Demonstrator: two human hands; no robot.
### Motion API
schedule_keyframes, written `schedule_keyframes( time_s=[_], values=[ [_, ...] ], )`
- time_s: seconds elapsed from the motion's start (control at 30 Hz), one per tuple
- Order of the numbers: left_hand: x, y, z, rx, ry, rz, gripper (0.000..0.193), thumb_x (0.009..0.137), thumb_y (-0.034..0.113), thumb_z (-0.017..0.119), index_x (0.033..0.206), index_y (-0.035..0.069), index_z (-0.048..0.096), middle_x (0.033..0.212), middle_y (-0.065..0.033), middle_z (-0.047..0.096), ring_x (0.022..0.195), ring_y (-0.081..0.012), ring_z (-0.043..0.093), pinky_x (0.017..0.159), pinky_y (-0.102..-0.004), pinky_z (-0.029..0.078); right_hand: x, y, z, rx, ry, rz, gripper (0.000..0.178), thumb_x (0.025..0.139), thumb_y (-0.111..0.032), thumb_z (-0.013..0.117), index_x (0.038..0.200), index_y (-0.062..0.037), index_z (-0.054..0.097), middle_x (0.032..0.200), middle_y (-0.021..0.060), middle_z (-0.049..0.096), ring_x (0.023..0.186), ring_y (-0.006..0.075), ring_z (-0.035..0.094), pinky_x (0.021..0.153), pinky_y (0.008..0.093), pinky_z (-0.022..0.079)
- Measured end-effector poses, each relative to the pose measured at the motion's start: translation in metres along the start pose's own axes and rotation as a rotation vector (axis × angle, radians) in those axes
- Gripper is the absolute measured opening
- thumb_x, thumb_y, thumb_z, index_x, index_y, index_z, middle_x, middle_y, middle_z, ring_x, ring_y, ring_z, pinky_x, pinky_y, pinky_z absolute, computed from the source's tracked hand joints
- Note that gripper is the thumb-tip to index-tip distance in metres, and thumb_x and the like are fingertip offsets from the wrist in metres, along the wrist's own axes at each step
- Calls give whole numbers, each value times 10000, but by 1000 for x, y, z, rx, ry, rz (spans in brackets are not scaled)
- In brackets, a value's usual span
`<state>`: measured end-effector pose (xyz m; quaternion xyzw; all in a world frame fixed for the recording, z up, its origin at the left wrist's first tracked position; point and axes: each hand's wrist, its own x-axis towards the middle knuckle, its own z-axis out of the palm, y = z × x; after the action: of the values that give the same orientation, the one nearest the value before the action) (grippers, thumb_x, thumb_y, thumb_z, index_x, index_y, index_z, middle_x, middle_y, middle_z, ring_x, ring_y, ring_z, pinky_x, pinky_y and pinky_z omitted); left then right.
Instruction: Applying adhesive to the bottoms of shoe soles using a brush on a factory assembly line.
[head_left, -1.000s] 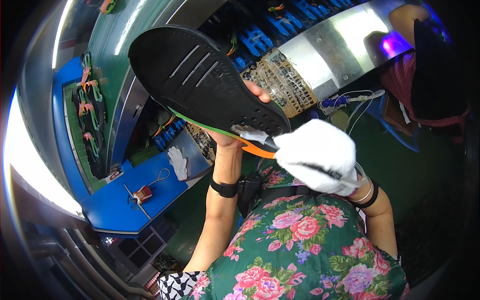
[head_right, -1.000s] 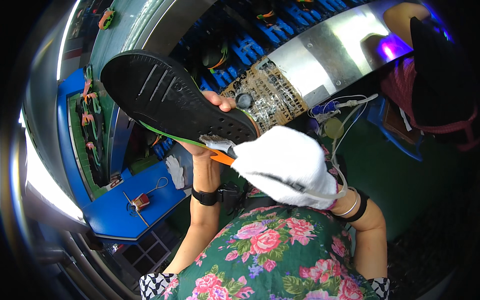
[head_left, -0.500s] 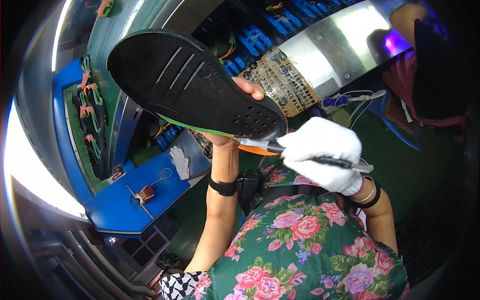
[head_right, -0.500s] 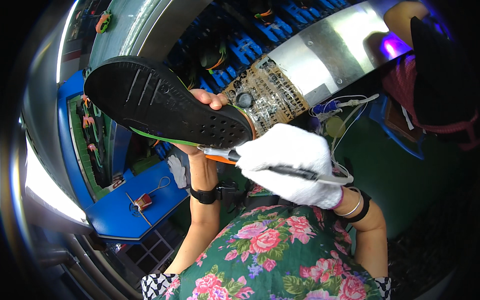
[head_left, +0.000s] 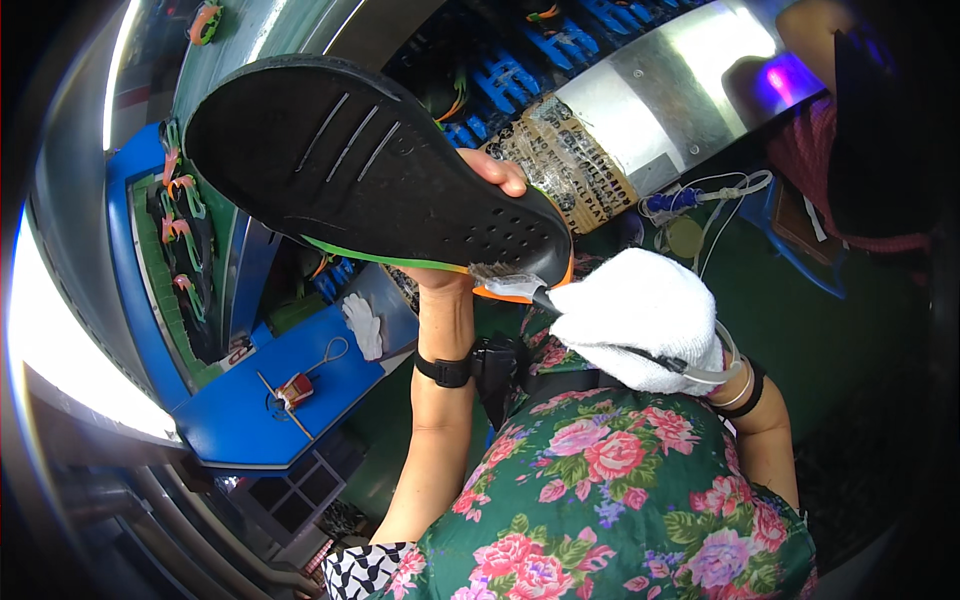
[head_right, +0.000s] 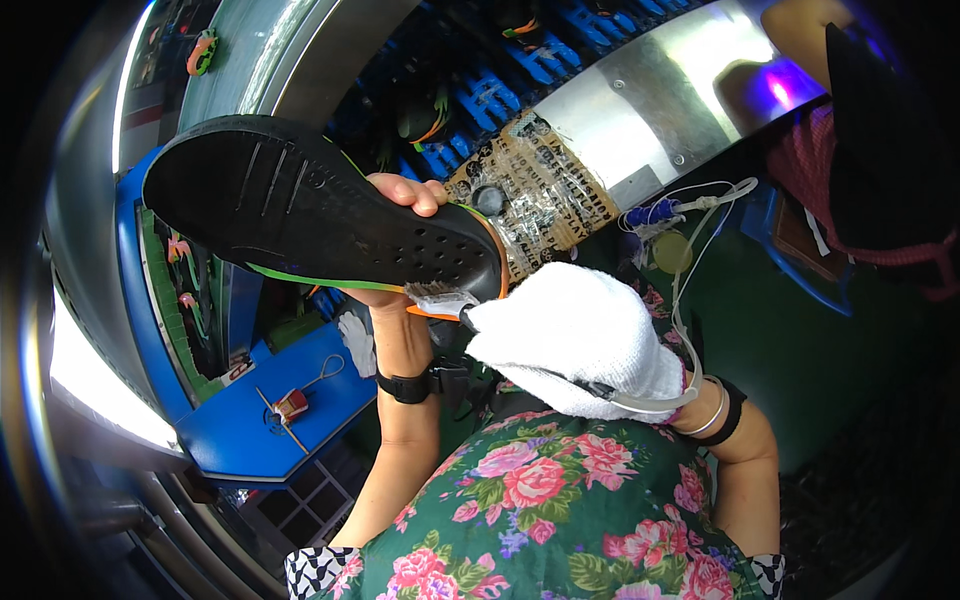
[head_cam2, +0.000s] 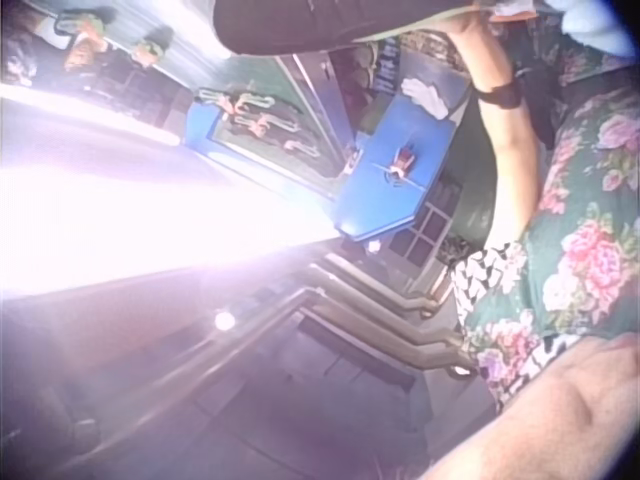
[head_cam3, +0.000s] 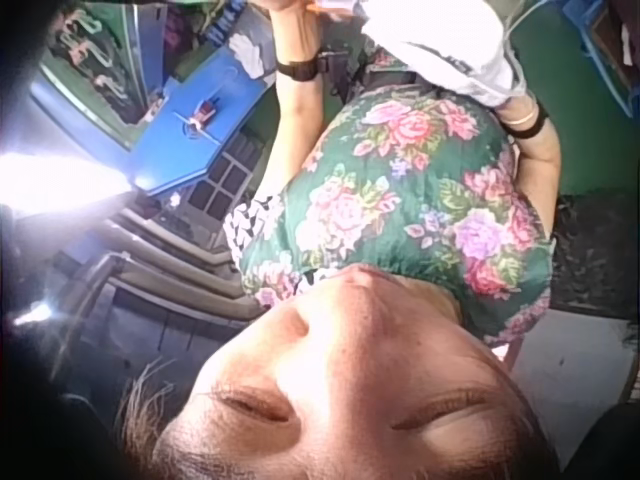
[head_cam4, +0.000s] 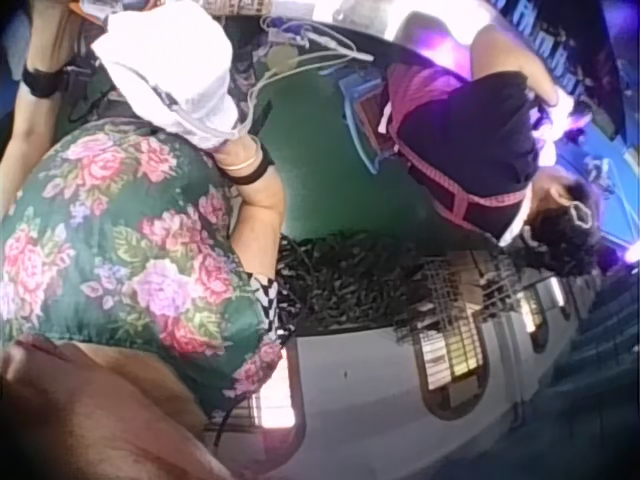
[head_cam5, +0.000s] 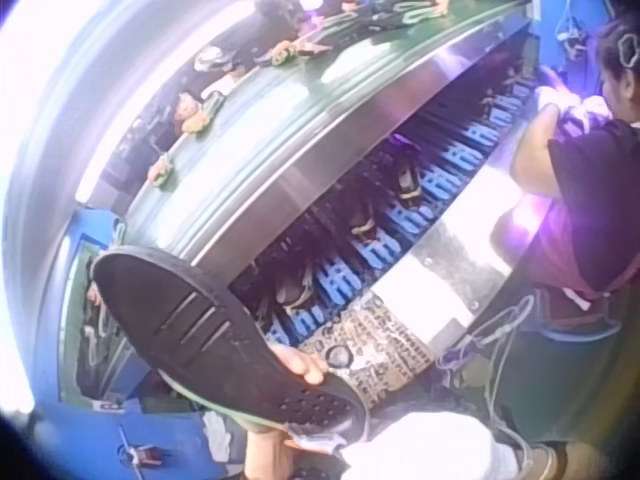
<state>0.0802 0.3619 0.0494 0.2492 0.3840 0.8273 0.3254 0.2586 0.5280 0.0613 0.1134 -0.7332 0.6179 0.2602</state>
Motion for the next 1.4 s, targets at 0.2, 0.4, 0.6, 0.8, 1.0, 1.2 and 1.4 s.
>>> schedule_keyframes(
  time_s=[0.2,0.4,0.6,0.8,1.0,1.2,1.4],
  values=[
    [5,-3,4,-18,-32,40,964,838,807,591,1129,-112,601,1006,-226,671,981,-329,660,873,-419,548,-3,-2,0,-8,22,75,289,760,-53,851,1043,-95,810,1038,87,783,850,262,726,729,358,578],
    [6,-2,3,-61,-38,35,964,864,810,539,1129,-115,605,1010,-231,669,983,-333,659,870,-424,548,-4,-2,-4,4,45,142,298,768,-43,845,1057,-104,808,1027,92,783,847,263,727,734,361,578],
    [7,0,1,-43,-34,59,901,902,760,533,1127,-108,613,1013,-232,673,981,-334,659,876,-424,546,-2,-2,-5,50,22,107,224,790,-42,835,1010,-64,807,1002,103,782,825,263,721,732,360,576],
    [11,6,-4,11,-66,80,835,901,694,602,1128,-110,620,1008,-236,684,952,-335,668,827,-413,571,-2,-6,0,-44,15,61,254,770,-66,863,1017,-65,800,979,104,779,803,251,721,710,361,574],
    [14,8,-4,77,-81,107,788,924,649,617,1132,-112,621,1010,-242,683,955,-339,675,814,-413,579,0,-7,-3,-18,15,85,258,772,-39,851,1022,-80,803,994,95,780,831,260,726,723,363,581],
    [15,6,-5,56,-78,120,795,928,650,607,1139,-116,618,1019,-249,681,967,-345,680,855,-429,576,-7,-5,-5,-59,-11,9,346,778,-40,836,1117,-92,789,1087,91,777,882,259,729,761,372,582],
    [17,3,-10,146,-121,116,831,922,685,589,1166,-109,610,1074,-246,675,999,-333,683,876,-421,572,-18,-11,2,-30,-135,3,346,870,-61,715,1209,-105,770,1204,106,762,1031,263,725,873,405,570]
  ],
)
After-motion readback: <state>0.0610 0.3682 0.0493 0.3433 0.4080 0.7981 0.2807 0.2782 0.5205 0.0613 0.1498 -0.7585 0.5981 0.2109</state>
